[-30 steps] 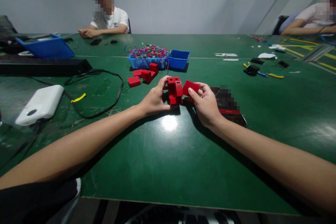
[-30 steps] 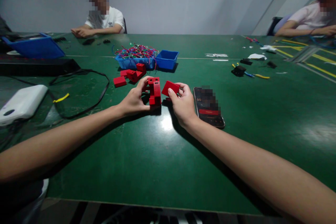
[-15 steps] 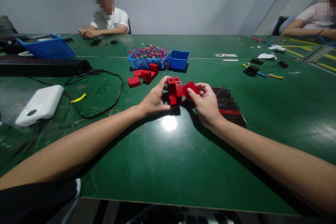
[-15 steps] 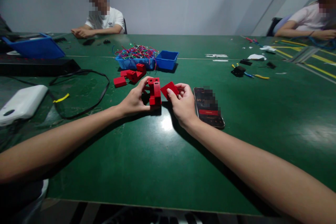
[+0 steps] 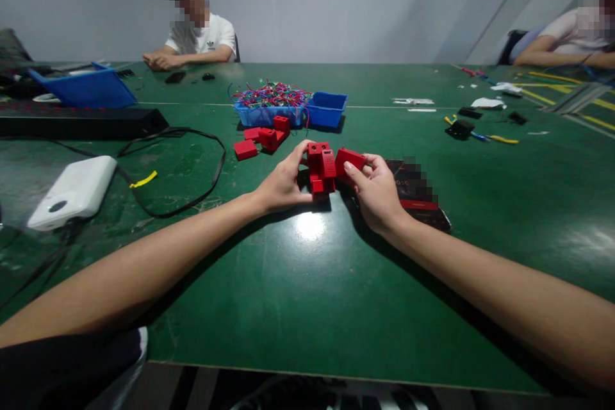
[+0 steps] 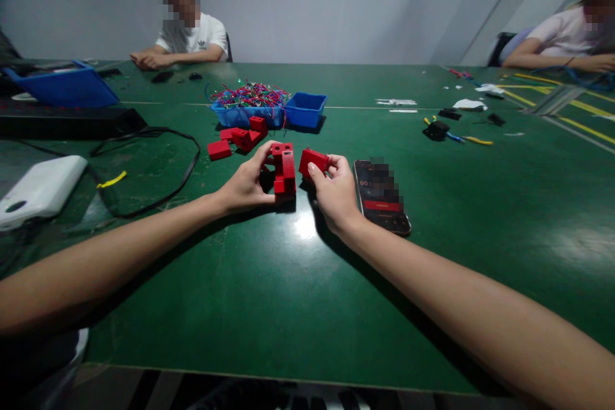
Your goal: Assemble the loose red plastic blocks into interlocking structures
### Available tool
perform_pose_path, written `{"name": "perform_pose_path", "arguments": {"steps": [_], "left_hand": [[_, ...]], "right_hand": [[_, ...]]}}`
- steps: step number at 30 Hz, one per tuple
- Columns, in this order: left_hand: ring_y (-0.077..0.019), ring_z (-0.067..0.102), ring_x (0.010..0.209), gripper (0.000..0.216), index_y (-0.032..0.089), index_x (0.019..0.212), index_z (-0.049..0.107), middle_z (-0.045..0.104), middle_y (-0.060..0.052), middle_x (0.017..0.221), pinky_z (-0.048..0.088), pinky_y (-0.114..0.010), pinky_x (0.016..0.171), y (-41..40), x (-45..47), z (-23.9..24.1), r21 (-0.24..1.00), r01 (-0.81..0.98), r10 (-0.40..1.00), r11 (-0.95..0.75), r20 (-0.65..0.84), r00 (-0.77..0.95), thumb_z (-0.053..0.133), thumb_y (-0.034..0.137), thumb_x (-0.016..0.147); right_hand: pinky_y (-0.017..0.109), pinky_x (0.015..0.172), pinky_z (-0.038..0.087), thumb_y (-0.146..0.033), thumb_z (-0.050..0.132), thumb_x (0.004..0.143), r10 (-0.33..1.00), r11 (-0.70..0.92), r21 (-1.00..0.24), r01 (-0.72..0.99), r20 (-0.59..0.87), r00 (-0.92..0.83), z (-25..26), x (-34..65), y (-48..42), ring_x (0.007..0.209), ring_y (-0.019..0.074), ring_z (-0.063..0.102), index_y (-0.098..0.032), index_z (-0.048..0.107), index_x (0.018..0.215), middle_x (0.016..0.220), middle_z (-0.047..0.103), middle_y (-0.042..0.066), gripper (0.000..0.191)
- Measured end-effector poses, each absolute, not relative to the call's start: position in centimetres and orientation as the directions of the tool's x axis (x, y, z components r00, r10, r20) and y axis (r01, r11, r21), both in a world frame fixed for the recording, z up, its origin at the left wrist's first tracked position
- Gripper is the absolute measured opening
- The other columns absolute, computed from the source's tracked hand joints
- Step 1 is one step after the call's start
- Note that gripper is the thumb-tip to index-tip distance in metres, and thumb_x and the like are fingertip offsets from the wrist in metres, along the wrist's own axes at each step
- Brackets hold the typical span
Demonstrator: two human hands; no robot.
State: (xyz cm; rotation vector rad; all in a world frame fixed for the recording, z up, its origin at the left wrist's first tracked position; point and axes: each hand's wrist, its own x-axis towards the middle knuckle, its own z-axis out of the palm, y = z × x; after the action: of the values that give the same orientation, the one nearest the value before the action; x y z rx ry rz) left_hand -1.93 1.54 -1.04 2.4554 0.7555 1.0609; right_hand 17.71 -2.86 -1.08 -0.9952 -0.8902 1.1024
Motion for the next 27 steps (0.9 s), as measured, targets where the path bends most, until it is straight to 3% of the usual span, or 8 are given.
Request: {"name": "perform_pose_path", "arguments": {"steps": [7, 16, 22, 27], "left_hand": [[-0.0318, 0.062, 0.125, 0.098, 0.016, 0.148, 0.03, 0.057, -0.021, 0.139, 0.055, -0.045, 0.105, 1.4, -1.9, -1.0, 0.522, 0.343, 0.615, -0.781, 0.544, 0.571, 0.083, 0.044, 0.071], [-0.0319, 0.061, 0.127, 0.098, 0.014, 0.147, 0.029, 0.056, -0.022, 0.14, 0.055, -0.045, 0.104, 1.5, -1.9, -1.2, 0.505, 0.345, 0.604, -0.791, 0.558, 0.569, 0.083, 0.044, 0.07], [-0.033, 0.06, 0.128, 0.098, 0.017, 0.147, 0.03, 0.055, -0.021, 0.141, 0.055, -0.046, 0.103, 1.5, -1.8, -1.2, 0.512, 0.358, 0.617, -0.781, 0.543, 0.569, 0.083, 0.044, 0.069], [-0.0325, 0.062, 0.125, 0.097, 0.016, 0.146, 0.031, 0.057, -0.021, 0.139, 0.054, -0.046, 0.103, 1.4, -1.8, -1.2, 0.52, 0.355, 0.621, -0.777, 0.541, 0.567, 0.083, 0.045, 0.07]], "right_hand": [[0.03, 0.074, 0.052, -0.025, 0.081, 0.062, 0.959, 0.142, -0.972, -0.186, 0.088, 0.27, -1.4, 17.9, -2.7, 0.077, 0.0143, 0.067, -0.025, 0.049, 0.093, 0.083, 0.067, -0.004, 0.045], [0.023, 0.056, 0.044, -0.04, 0.081, 0.071, 0.971, 0.174, -0.969, -0.176, 0.139, 0.193, -0.7, 17.6, -3.2, 0.065, 0.011, 0.063, -0.024, 0.048, 0.096, 0.08, 0.071, -0.003, 0.045], [0.021, 0.036, 0.035, -0.05, 0.082, 0.072, 0.979, 0.159, -0.964, -0.215, 0.126, 0.162, 0.3, 17.4, -4.0, 0.036, 0.0059, 0.05, -0.023, 0.049, 0.09, 0.068, 0.067, -0.007, 0.046], [0.021, 0.04, 0.041, -0.047, 0.084, 0.071, 0.972, 0.188, -0.953, -0.236, 0.146, 0.186, 0.4, 17.4, -4.0, 0.048, 0.0098, 0.064, -0.022, 0.061, 0.102, 0.081, 0.071, -0.003, 0.045]]}}
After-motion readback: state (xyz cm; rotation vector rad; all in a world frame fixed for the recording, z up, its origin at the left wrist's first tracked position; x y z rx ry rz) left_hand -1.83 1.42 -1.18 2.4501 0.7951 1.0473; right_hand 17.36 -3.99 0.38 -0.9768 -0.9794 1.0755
